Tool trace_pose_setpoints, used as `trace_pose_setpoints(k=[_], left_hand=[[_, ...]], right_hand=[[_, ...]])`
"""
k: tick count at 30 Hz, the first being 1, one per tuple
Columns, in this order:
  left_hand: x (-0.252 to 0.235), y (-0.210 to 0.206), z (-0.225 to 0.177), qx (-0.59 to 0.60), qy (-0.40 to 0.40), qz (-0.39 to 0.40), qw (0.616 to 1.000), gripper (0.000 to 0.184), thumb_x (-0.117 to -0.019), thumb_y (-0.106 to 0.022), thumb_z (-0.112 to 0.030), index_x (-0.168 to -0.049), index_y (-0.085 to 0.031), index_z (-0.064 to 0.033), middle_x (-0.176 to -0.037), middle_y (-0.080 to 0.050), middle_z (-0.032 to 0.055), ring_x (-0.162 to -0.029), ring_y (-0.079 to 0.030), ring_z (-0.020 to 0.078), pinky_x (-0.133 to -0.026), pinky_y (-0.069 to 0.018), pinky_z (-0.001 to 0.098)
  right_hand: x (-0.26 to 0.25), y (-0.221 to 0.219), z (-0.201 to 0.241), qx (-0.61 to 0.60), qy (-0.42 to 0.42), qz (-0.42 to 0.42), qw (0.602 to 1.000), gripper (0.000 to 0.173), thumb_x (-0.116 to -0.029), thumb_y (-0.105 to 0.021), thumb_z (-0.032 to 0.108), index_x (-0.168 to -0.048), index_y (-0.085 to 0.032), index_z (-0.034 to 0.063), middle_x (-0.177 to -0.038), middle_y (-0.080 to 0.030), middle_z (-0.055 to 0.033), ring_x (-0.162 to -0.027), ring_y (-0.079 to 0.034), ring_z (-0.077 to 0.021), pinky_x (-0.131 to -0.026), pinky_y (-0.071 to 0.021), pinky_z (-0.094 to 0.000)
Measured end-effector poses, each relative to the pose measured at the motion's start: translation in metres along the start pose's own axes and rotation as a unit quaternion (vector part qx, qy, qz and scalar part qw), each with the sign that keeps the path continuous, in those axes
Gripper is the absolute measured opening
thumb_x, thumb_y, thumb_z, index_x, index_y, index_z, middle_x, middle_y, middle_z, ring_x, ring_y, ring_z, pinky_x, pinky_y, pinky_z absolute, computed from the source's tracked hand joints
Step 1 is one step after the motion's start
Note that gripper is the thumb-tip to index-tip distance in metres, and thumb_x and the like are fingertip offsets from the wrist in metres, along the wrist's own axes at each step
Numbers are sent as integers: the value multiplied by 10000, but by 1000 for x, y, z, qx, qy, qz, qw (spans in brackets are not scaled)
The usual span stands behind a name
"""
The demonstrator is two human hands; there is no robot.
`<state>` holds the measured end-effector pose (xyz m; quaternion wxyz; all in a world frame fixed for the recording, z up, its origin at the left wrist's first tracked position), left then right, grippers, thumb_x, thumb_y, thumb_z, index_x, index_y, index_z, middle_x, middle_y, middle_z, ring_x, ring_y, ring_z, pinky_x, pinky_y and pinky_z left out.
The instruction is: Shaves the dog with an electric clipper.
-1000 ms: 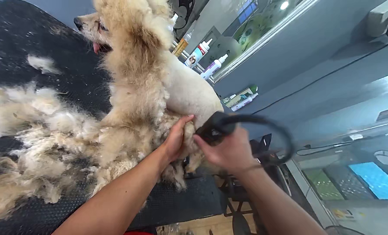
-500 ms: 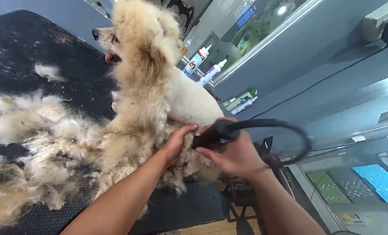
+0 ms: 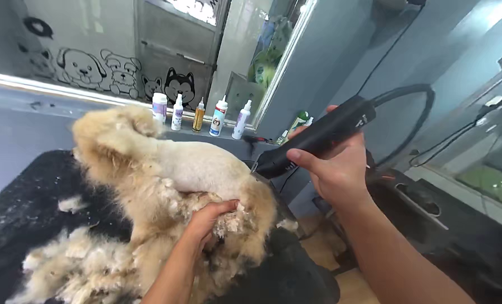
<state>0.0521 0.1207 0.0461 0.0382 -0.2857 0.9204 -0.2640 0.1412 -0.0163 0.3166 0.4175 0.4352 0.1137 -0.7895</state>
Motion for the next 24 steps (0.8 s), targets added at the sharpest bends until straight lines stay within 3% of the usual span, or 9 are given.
trace_pose_setpoints(k=[4, 9, 11, 13, 16, 18, 21, 24], left_hand=[[7, 11, -12, -11, 3, -2, 1000, 165, -849, -766, -114, -980, -763, -14, -906, -755, 109, -862, -723, 169, -804, -606, 341], [8, 10, -8, -17, -6, 24, 1000, 247, -804, -809, -167, -985, -755, -9, -933, -759, 111, -903, -726, 169, -850, -603, 353], [6, 11, -5, -17, -11, 21, 1000, 244, -798, -809, -177, -973, -764, -14, -934, -760, 111, -911, -724, 169, -853, -598, 352], [4, 12, -5, -23, -12, 22, 999, 239, -799, -804, -178, -970, -765, -17, -942, -756, 113, -917, -719, 174, -859, -593, 354], [3, 8, -2, -21, -6, 26, 999, 219, -813, -798, -138, -985, -761, -6, -948, -755, 124, -910, -719, 179, -846, -596, 360], [3, 6, -2, -32, -1, 22, 999, 211, -816, -785, -137, -981, -759, -8, -929, -756, 113, -895, -721, 167, -832, -599, 347], [4, 3, -2, -36, 4, 26, 999, 216, -810, -763, -159, -957, -754, -1, -896, -753, 117, -856, -726, 163, -794, -609, 336], [2, 5, -1, -45, -2, 17, 999, 219, -810, -769, -172, -947, -750, -2, -891, -754, 118, -853, -728, 166, -797, -610, 343]], right_hand=[[-26, -33, -4, 62, 4, 81, 995, 1021, -671, -952, 75, -1453, -300, 7, -1111, -704, -132, -1017, -729, -266, -894, -649, -441], [-26, -73, -25, 137, -37, 188, 972, 1053, -659, -966, 143, -1476, -305, 71, -1202, -671, -42, -1077, -699, -115, -924, -634, -312], [-15, -78, -32, 171, -69, 235, 954, 1049, -643, -962, 170, -1472, -322, 97, -1140, -696, 5, -1027, -706, -68, -884, -638, -275], [-2, -81, -37, 235, -86, 302, 920, 1057, -648, -954, 242, -1494, -337, 95, -1123, -706, 50, -1033, -681, -14, -917, -599, -243], [3, -87, -36, 258, -81, 393, 879, 959, -667, -947, 247, -1447, -408, 102, -1125, -699, 46, -1045, -666, -13, -932, -580, -245], [-9, -84, -28, 200, -59, 366, 907, 945, -659, -948, 177, -1441, -431, 65, -1137, -706, 16, -1052, -675, -40, -940, -584, -255], [-23, -69, -25, 122, -29, 282, 951, 1014, -664, -933, 79, -1481, -335, 21, -1183, -704, -29, -1095, -693, -92, -941, -611, -283], [-15, -66, -41, 178, -36, 316, 931, 1017, -617, -950, 138, -1460, -395, 14, -1154, -705, -35, -1051, -690, -90, -938, -596, -294]])
Point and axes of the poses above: each hand's wrist, its own x-axis away from the middle knuckle, its own y-axis out of the back of the hand, z = x × y, the point moved 9 cm from there along -x, towards the middle knuckle
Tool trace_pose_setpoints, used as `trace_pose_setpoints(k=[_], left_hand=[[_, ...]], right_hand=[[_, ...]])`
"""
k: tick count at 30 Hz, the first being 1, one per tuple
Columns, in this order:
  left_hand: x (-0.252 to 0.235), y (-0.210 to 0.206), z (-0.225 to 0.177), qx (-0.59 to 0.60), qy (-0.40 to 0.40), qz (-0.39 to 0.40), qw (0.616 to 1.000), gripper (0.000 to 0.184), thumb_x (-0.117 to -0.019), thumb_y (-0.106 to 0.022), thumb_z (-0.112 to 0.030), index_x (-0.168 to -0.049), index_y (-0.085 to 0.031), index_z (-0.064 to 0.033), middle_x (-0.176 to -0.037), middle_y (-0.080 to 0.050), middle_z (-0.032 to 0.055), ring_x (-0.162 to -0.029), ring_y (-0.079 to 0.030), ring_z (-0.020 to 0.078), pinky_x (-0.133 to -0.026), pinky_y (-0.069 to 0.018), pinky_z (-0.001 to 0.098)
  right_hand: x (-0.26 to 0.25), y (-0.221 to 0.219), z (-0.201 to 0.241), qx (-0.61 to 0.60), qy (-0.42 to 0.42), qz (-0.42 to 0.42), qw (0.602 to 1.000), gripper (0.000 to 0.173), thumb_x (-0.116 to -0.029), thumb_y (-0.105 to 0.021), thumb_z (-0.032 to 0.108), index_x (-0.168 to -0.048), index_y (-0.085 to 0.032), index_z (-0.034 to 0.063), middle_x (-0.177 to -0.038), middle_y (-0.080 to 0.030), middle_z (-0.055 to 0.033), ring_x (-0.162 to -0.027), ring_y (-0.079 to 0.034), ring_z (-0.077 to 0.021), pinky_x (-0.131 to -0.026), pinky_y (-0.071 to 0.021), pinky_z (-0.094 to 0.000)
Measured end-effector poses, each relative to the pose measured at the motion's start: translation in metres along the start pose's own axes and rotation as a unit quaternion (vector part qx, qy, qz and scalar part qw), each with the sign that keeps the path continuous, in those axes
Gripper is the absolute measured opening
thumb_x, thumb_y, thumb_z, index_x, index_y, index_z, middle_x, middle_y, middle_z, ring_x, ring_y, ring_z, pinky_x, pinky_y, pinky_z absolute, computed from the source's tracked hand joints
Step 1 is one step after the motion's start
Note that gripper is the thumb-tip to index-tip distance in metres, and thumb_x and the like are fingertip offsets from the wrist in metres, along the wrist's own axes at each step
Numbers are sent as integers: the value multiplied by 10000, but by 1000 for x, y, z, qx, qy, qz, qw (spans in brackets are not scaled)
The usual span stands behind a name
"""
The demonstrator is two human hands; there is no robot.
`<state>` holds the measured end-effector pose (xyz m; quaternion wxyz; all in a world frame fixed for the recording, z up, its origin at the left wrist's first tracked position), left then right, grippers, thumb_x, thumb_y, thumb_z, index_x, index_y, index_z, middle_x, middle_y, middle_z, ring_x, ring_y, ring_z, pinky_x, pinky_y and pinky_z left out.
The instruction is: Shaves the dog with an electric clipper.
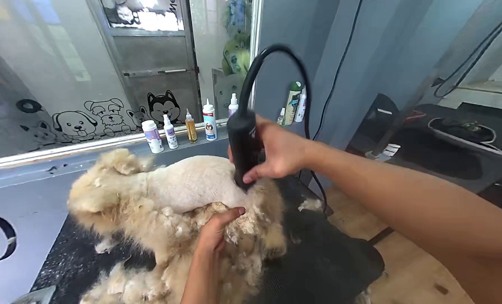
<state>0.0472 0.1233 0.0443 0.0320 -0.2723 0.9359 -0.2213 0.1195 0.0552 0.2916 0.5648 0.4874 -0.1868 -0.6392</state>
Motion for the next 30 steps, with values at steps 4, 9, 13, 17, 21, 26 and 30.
trace_pose_setpoints(k=[4, 9, 13, 17, 21, 26, 30], left_hand=[[-4, -2, 0, -12, -4, 1, 1000, 218, -808, -770, -176, -943, -757, -6, -895, -755, 114, -864, -728, 168, -807, -606, 347], [-4, -7, 2, -11, 7, 8, 1000, 209, -802, -775, -174, -925, -757, -6, -854, -755, 107, -816, -733, 149, -772, -615, 323], [-6, -8, 2, -12, 10, 31, 999, 166, -817, -757, -140, -918, -762, -9, -858, -757, 109, -818, -734, 153, -780, -616, 326], [-1, -14, 5, -39, 27, 44, 998, 168, -818, -732, -165, -914, -763, -31, -861, -760, 81, -827, -732, 130, -786, -613, 318], [4, -22, 7, -54, 31, 56, 996, 169, -833, -699, -145, -955, -740, -35, -886, -761, 49, -858, -724, 94, -816, -604, 287], [-2, -18, 16, -70, 35, 60, 995, 255, -792, -761, -156, -998, -739, -6, -941, -756, 82, -915, -717, 127, -855, -593, 314], [0, -20, 17, -97, 50, 72, 991, 245, -838, -725, -165, -1026, -739, -9, -943, -753, 70, -913, -713, 121, -843, -590, 312]], right_hand=[[4, -13, -6, 21, -60, 117, 991, 1101, -645, -965, 151, -1534, -329, 20, -1220, -683, -65, -1113, -660, -109, -1002, -545, -307], [2, 23, 1, -87, 37, -44, 995, 949, -623, -924, 45, -1417, -406, 8, -1125, -712, -54, -1039, -709, -124, -915, -620, -307], [20, -5, -17, 51, -44, 55, 996, 1124, -602, -962, 212, -1522, -350, 4, -1199, -694, -46, -1093, -662, -81, -997, -546, -293], [20, 5, -5, 1, -40, 77, 996, 1076, -639, -958, 161, -1512, -353, -7, -1189, -704, -39, -1086, -670, -58, -983, -554, -244], [20, 32, 18, -73, 27, -94, 993, 931, -638, -933, 88, -1410, -419, 4, -1131, -711, -37, -1057, -700, -99, -933, -611, -285], [47, -10, 3, 117, -146, 11, 982, 1037, -666, -944, 259, -1510, -363, 104, -1075, -705, -21, -988, -700, -114, -867, -606, -353], [57, -15, 6, 145, -177, 64, 971, 1038, -708, -936, 285, -1546, -349, 111, -1109, -704, -60, -1023, -696, -171, -892, -589, -413]])
Point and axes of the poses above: each hand's wrist, its own x-axis away from the middle knuckle, its own y-axis out of the back of the hand, z = x × y, the point moved 9 cm from there along -x, towards the middle knuckle
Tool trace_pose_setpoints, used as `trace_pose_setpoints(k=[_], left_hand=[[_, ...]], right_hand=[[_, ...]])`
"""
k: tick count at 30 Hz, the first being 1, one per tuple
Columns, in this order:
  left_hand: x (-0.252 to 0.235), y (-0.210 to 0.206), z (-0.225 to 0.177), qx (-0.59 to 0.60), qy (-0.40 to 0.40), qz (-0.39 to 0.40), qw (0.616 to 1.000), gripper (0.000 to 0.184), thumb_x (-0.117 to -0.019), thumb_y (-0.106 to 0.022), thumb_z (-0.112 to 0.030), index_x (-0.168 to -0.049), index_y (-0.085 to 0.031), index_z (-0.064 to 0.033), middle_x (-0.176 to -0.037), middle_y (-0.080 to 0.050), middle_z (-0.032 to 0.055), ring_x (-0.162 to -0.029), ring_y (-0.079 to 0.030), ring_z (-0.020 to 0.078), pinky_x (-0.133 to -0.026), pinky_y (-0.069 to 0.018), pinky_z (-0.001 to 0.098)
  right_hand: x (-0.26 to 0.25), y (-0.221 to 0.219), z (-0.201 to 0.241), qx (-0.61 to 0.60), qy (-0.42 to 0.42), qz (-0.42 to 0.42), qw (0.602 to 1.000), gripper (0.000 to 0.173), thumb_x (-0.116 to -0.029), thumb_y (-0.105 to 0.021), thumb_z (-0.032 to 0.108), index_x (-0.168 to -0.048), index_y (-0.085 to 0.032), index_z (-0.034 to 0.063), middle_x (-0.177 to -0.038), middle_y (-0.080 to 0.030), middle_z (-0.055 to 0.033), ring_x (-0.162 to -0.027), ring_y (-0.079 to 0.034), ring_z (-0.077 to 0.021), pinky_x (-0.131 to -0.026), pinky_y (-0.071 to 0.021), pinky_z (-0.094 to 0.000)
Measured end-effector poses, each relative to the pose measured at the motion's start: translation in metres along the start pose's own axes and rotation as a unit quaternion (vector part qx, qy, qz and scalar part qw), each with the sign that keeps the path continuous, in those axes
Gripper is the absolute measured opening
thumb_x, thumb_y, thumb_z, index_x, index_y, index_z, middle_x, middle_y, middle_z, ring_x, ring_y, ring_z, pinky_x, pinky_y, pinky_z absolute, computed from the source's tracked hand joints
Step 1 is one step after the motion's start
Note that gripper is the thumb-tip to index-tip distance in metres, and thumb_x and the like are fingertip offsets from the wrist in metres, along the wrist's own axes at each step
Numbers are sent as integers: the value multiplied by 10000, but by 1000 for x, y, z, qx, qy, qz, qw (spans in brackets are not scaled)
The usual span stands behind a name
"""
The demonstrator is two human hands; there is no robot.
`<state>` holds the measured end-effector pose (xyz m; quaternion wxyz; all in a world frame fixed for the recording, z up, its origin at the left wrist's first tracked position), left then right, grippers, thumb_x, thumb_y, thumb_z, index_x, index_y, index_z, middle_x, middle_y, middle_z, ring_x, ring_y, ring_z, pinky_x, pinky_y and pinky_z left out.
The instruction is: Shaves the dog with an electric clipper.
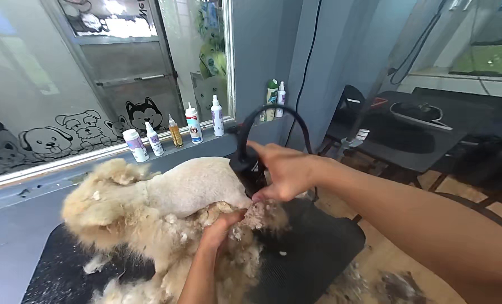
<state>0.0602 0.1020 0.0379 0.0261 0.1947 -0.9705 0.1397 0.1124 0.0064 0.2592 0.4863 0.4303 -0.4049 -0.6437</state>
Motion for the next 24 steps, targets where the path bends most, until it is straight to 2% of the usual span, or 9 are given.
trace_pose_setpoints(k=[3, 5, 7, 10, 12, 14, 18, 20, 24], left_hand=[[2, 2, 3, -16, 11, -10, 1000, 224, -841, -724, -136, -1035, -747, -26, -941, -753, 62, -907, -709, 126, -835, -586, 319], [1, 4, 3, -14, -12, -4, 1000, 198, -838, -725, -130, -1012, -766, -45, -940, -759, 68, -909, -711, 137, -834, -584, 325], [1, 2, 1, -3, -35, 7, 999, 174, -849, -719, -118, -1003, -776, -60, -939, -762, 63, -900, -711, 130, -830, -582, 316], [1, 3, -1, 26, -42, 6, 999, 147, -828, -754, -123, -959, -776, -61, -906, -760, 66, -866, -713, 135, -810, -588, 317], [0, 4, -1, 20, -40, 4, 999, 99, -829, -752, -115, -913, -772, -66, -876, -753, 56, -835, -703, 127, -777, -580, 311], [3, 4, 2, 7, -20, 6, 1000, 131, -837, -759, -131, -956, -763, -76, -917, -753, 52, -860, -701, 132, -786, -578, 329], [6, 4, 2, -13, -7, 8, 1000, 210, -805, -749, -153, -1008, -767, -99, -953, -758, 37, -900, -711, 135, -814, -588, 348], [6, 5, 5, -4, -3, 2, 1000, 230, -818, -766, -142, -1042, -757, -89, -971, -759, 50, -922, -715, 148, -843, -592, 362], [-6, 15, 10, -26, -11, -4, 1000, 277, -776, -798, -182, -1027, -751, -76, -976, -757, 54, -960, -711, 158, -881, -584, 390]], right_hand=[[11, 23, 14, -107, 49, -176, 977, 947, -653, -937, 231, -1439, -435, 66, -1101, -725, 26, -1015, -699, -41, -892, -613, -267], [19, 21, 22, -130, 97, -269, 949, 888, -679, -934, 206, -1391, -439, 19, -1107, -726, 5, -1023, -705, -54, -888, -626, -264], [29, 1, 20, -97, 99, -315, 939, 811, -705, -915, 227, -1350, -476, 2, -1073, -729, -15, -988, -713, -76, -855, -635, -298], [44, -35, 4, -71, 68, -328, 939, 682, -733, -903, 281, -1265, -530, 75, -1062, -727, 6, -953, -716, -93, -804, -649, -339], [44, -45, 0, -87, 52, -300, 948, 621, -726, -904, 253, -1219, -549, 123, -1080, -726, 31, -980, -709, -84, -840, -642, -338], [46, -39, 4, -112, 50, -301, 946, 654, -716, -918, 216, -1245, -555, 91, -1085, -731, 8, -1001, -715, -108, -872, -643, -358], [54, -20, 21, -155, 146, -399, 892, 652, -694, -932, 68, -1194, -514, 45, -1085, -738, -103, -1021, -736, -268, -901, -649, -456], [54, -34, 15, -140, 123, -395, 899, 648, -703, -931, 101, -1196, -514, 52, -1089, -729, -89, -1018, -729, -245, -895, -645, -440], [43, -54, 1, -100, -26, -314, 944, 669, -694, -932, 239, -1231, -562, 92, -1069, -734, 27, -984, -724, -88, -850, -658, -342]])
Point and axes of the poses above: each hand's wrist, its own x-axis away from the middle knuckle, its own y-axis out of the back of the hand, z = x × y, the point moved 9 cm from there along -x, towards the middle knuckle
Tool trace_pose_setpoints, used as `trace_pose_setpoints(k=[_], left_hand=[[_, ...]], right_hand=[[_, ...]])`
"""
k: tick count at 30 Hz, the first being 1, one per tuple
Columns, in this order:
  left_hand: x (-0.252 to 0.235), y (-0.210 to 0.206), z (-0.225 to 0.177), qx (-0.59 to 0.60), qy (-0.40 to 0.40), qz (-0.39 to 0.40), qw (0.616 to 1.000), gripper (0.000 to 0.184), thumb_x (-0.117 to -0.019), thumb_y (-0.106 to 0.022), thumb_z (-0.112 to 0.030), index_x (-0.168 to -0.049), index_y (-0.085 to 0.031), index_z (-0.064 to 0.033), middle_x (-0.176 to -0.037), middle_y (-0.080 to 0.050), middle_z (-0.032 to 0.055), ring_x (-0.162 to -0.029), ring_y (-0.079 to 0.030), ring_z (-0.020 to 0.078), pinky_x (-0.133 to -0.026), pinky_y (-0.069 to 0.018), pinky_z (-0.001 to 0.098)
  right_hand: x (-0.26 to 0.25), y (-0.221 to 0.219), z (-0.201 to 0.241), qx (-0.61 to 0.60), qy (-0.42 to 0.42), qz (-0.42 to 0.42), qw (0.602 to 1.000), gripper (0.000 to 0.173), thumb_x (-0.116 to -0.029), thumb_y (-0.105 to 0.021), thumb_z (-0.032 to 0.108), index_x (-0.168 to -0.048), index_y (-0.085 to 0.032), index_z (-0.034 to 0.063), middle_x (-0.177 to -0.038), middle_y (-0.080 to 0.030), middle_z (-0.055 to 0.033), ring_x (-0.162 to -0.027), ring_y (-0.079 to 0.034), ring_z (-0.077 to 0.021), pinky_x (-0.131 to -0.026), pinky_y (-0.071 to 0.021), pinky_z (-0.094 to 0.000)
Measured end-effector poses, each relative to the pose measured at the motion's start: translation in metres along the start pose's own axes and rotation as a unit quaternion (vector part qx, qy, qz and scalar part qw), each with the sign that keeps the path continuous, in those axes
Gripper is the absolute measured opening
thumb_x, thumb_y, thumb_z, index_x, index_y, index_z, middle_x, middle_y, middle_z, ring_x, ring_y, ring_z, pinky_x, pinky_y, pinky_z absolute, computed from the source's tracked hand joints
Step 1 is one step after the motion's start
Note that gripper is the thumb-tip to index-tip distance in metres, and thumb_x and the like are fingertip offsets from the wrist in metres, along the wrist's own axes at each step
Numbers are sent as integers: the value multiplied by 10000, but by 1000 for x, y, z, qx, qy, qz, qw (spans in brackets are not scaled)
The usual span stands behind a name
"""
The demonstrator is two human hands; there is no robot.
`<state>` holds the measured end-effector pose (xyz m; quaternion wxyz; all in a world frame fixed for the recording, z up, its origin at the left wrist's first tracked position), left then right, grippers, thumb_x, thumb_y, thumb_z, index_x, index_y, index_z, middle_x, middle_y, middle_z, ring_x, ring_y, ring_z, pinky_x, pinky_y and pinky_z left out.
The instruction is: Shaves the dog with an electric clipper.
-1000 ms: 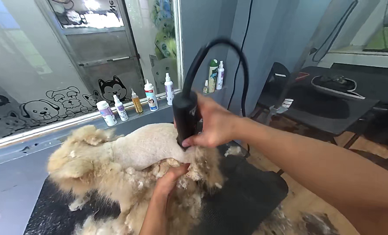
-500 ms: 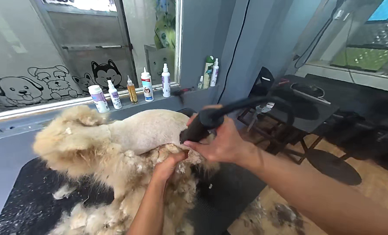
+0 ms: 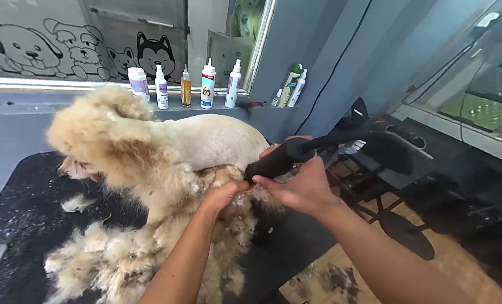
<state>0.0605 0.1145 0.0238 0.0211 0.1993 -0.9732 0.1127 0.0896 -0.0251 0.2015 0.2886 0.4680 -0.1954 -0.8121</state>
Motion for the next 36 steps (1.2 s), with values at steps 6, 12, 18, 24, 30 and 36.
trace_pose_setpoints(k=[6, 12, 18, 24, 30, 36], left_hand=[[2, -3, -10, 45, -32, 10, 998, 394, -736, -800, -87, -1111, -690, -35, -995, -751, 86, -942, -721, 173, -854, -607, 392], [0, 0, -8, 61, -25, -16, 998, 409, -729, -805, -75, -1121, -697, -34, -1013, -751, 86, -969, -713, 172, -877, -594, 383], [7, 5, -7, 48, 28, 4, 998, 215, -882, -753, -185, -1062, -733, -70, -944, -739, 57, -859, -695, 147, -777, -582, 354], [21, 29, -36, 91, -14, -42, 995, 100, -844, -608, -45, -838, -708, -43, -751, -708, 43, -683, -672, 100, -648, -576, 277], [61, 47, -60, 198, -138, -62, 969, 144, -617, -769, -103, -746, -765, -168, -707, -736, -1, -624, -696, 57, -576, -590, 250], [101, 101, -63, 59, -345, 50, 935, 204, -977, -601, -251, -1086, -772, -268, -1038, -750, -157, -980, -653, -97, -884, -513, 115]], right_hand=[[-12, 23, 25, -95, 166, -97, 977, 709, -680, -942, 78, -1212, -475, 37, -1075, -736, -141, -1009, -738, -319, -916, -637, -520], [-8, 14, 11, -123, 94, -41, 987, 694, -685, -953, 106, -1242, -543, 46, -1115, -739, -94, -1029, -735, -276, -900, -653, -472], [-22, 68, -5, -384, 10, -197, 902, 524, -860, -819, 125, -1252, -473, 90, -1139, -686, -131, -998, -714, -293, -875, -627, -486], [3, 74, -79, -535, -225, -273, 767, 256, -1039, -584, 318, -1224, -599, 141, -1118, -704, -78, -987, -716, -233, -856, -614, -480], [33, 57, -123, -587, -296, -251, 711, 225, -1051, -547, 267, -1135, -658, 90, -1055, -739, -118, -884, -747, -219, -772, -642, -417], [39, 25, -132, -617, -278, -140, 723, 540, -854, -730, -9, -1334, -513, 109, -1131, -698, -171, -941, -729, -284, -780, -639, -447]])
Point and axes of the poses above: each hand's wrist, its own x-axis away from the middle knuckle, its own y-axis out of the back of the hand, z = x × y, the point moved 9 cm from there along -x, towards the middle knuckle
